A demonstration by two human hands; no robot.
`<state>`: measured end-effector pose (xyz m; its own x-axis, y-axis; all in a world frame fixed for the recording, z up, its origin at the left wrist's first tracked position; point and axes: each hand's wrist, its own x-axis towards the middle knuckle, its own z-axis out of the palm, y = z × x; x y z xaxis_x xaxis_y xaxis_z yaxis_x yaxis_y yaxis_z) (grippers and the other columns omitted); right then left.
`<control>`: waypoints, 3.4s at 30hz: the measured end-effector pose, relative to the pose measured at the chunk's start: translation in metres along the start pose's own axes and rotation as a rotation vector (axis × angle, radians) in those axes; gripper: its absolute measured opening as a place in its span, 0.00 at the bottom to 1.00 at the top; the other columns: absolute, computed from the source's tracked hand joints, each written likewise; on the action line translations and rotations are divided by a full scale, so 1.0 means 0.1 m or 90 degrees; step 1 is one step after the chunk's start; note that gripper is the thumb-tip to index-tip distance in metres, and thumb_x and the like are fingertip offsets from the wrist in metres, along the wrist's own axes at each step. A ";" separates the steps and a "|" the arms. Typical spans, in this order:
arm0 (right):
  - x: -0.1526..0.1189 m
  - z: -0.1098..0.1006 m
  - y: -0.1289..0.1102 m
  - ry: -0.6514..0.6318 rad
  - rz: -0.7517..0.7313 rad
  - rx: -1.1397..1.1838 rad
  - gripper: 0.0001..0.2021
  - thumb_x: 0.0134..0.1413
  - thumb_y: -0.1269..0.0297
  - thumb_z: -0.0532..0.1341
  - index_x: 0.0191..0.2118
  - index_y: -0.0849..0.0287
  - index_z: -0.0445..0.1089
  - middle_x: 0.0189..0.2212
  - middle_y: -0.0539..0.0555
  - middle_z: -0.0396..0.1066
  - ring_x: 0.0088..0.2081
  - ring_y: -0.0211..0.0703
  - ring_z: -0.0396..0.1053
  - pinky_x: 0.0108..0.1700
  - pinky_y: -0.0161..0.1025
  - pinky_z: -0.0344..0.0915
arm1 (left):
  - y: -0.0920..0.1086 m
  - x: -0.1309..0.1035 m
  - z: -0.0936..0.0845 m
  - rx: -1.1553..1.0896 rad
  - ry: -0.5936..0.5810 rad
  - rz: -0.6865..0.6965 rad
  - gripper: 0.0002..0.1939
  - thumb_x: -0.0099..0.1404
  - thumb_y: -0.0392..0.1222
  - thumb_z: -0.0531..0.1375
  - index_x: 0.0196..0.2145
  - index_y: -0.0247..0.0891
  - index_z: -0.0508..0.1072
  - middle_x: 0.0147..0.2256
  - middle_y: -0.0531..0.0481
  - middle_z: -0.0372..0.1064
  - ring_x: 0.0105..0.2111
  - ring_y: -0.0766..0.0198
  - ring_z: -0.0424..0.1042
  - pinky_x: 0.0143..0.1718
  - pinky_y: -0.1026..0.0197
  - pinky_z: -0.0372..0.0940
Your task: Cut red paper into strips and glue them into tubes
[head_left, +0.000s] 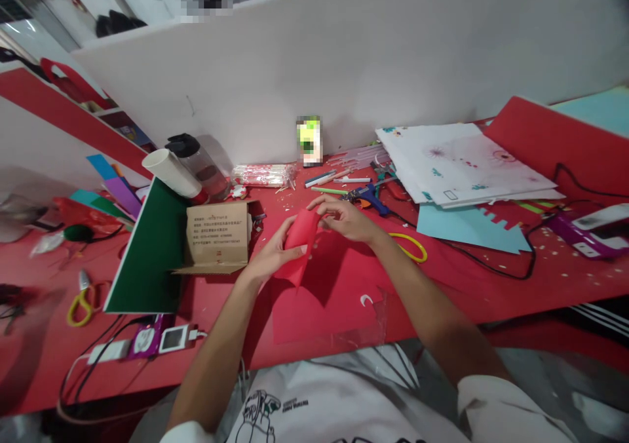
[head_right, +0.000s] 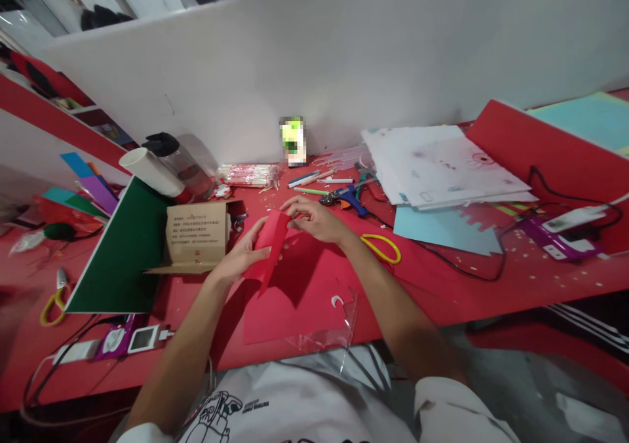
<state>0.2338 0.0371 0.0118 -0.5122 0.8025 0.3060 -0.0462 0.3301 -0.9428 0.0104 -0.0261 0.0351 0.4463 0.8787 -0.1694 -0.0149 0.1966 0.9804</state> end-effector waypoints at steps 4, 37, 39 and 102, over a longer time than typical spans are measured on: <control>-0.01 0.00 0.00 0.036 0.046 0.105 0.26 0.53 0.41 0.70 0.51 0.52 0.72 0.57 0.59 0.69 0.47 0.46 0.73 0.44 0.40 0.74 | -0.06 0.08 -0.01 0.039 0.122 0.036 0.37 0.57 0.50 0.71 0.60 0.40 0.65 0.54 0.42 0.74 0.50 0.50 0.77 0.51 0.50 0.72; -0.09 -0.10 0.24 -0.088 0.245 -0.173 0.27 0.55 0.69 0.64 0.61 0.57 0.62 0.26 0.44 0.71 0.26 0.39 0.72 0.29 0.34 0.63 | -0.09 0.11 -0.39 0.385 0.290 0.162 0.28 0.75 0.63 0.47 0.57 0.43 0.71 0.61 0.39 0.64 0.65 0.49 0.61 0.67 0.42 0.54; -0.09 -0.08 0.23 -0.097 0.245 -0.244 0.27 0.55 0.71 0.63 0.61 0.58 0.63 0.27 0.46 0.73 0.28 0.40 0.72 0.31 0.35 0.63 | -0.12 0.11 -0.44 0.466 0.276 0.146 0.23 0.73 0.59 0.52 0.46 0.39 0.76 0.54 0.39 0.68 0.55 0.51 0.71 0.64 0.44 0.60; -0.11 -0.03 -0.29 0.119 0.051 -0.211 0.17 0.60 0.46 0.61 0.42 0.56 0.70 0.35 0.53 0.73 0.38 0.45 0.70 0.44 0.44 0.71 | -0.18 0.08 -0.36 1.005 0.072 0.037 0.17 0.72 0.45 0.59 0.57 0.45 0.77 0.57 0.43 0.71 0.54 0.51 0.72 0.54 0.53 0.68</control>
<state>0.2431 0.0202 0.0363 -0.3369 0.8985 0.2814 0.2829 0.3817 -0.8800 -0.0178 -0.0069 0.0125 0.4110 0.9093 -0.0648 0.9101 -0.4052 0.0871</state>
